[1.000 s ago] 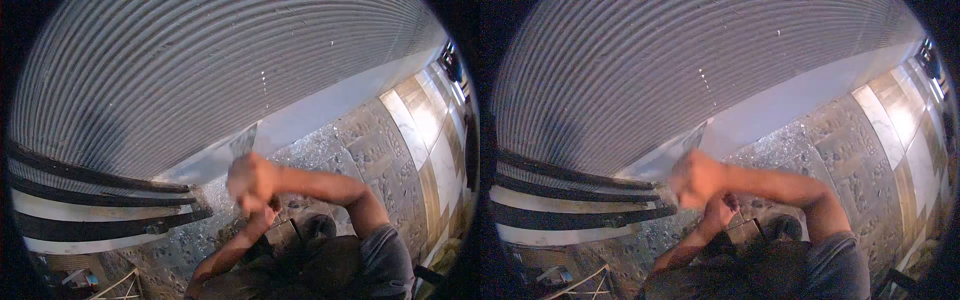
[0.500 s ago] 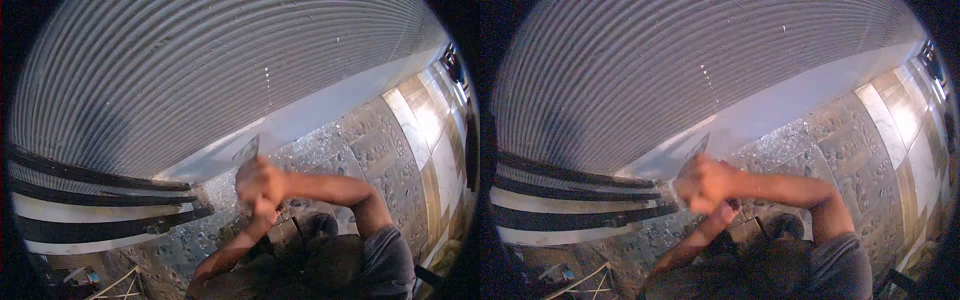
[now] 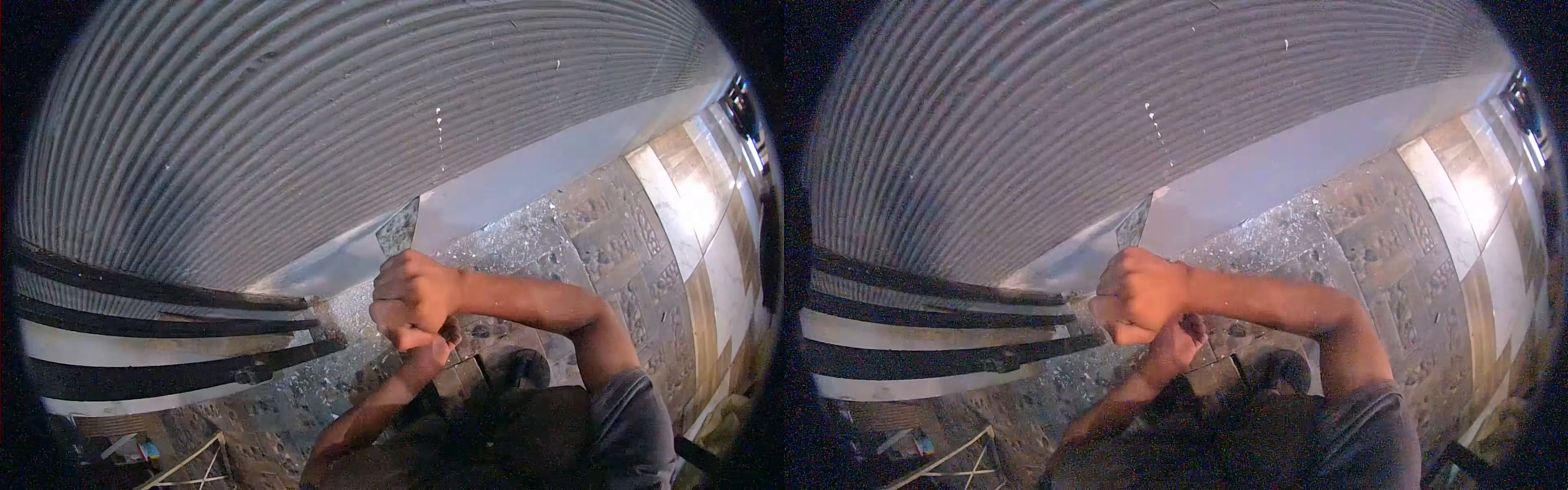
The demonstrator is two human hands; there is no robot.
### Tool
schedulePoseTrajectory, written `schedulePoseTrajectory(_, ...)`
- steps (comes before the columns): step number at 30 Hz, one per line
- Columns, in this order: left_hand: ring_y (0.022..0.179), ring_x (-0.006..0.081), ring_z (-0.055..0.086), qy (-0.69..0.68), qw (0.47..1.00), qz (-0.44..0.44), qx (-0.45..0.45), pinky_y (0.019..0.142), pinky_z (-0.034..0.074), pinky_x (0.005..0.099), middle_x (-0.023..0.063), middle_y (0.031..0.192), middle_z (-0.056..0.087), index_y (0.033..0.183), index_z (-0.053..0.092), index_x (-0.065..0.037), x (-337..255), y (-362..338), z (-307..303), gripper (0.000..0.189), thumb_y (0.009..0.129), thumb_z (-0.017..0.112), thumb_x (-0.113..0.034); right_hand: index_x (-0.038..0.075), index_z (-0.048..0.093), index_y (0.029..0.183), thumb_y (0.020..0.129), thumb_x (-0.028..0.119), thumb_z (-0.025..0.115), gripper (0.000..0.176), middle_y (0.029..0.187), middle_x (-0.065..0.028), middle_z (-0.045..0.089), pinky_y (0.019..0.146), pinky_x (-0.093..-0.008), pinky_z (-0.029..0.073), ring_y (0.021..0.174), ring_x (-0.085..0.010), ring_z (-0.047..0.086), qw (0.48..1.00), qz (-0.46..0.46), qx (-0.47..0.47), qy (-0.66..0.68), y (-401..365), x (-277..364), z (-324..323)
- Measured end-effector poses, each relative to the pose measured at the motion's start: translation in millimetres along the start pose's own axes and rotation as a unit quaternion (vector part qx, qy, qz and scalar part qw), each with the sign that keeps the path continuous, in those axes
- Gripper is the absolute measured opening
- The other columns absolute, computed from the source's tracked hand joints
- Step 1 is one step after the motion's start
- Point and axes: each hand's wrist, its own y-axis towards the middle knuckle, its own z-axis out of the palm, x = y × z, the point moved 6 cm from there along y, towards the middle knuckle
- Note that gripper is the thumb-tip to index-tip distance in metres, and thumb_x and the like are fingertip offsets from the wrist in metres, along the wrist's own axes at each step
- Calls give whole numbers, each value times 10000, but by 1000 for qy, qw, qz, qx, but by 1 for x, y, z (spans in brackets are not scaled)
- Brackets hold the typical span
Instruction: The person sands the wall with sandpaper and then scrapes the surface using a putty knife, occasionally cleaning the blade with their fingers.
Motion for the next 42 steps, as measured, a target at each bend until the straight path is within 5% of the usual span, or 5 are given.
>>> schedulePoseTrajectory(11,959,137,555,-206,969,-57,-123,848,431,331,36,1090,572,1092,519,-38,27,-12,-58,285,883,475,-227,114,418,574,673,248,507,189,515,-57,399,415,-386,357,438,-262,446,1000,11,11,-14,-23,-9,0)
schedulePoseTrajectory(13,959,139,548,559,748,336,123,847,428,337,19,1080,570,1102,513,-64,19,16,-127,302,886,484,-271,112,415,571,665,255,519,200,518,-59,396,417,-386,358,438,-264,444,1000,-24,5,7,-1,19,-2)
schedulePoseTrajectory(17,969,132,534,720,683,118,-37,853,422,341,7,1119,549,1102,508,-128,-14,5,-12,281,880,490,-299,92,434,563,700,244,506,218,529,-55,391,427,-358,363,462,-254,450,1000,-10,2,-11,-10,-4,1)
schedulePoseTrajectory(19,1057,139,497,122,974,85,-170,909,394,356,4,1180,511,1137,477,-172,-8,5,-35,297,891,458,-337,84,427,566,684,222,524,206,528,-62,389,428,-366,367,461,-263,452,1000,6,19,-5,-7,-2,9)
schedulePoseTrajectory(42,922,113,507,-29,983,-5,-181,699,427,311,-33,1058,524,1145,483,-166,-27,-5,31,344,839,546,-312,89,475,595,687,207,507,152,508,-80,446,421,-389,388,445,-284,479,993,109,1,-37,-27,-1,5)
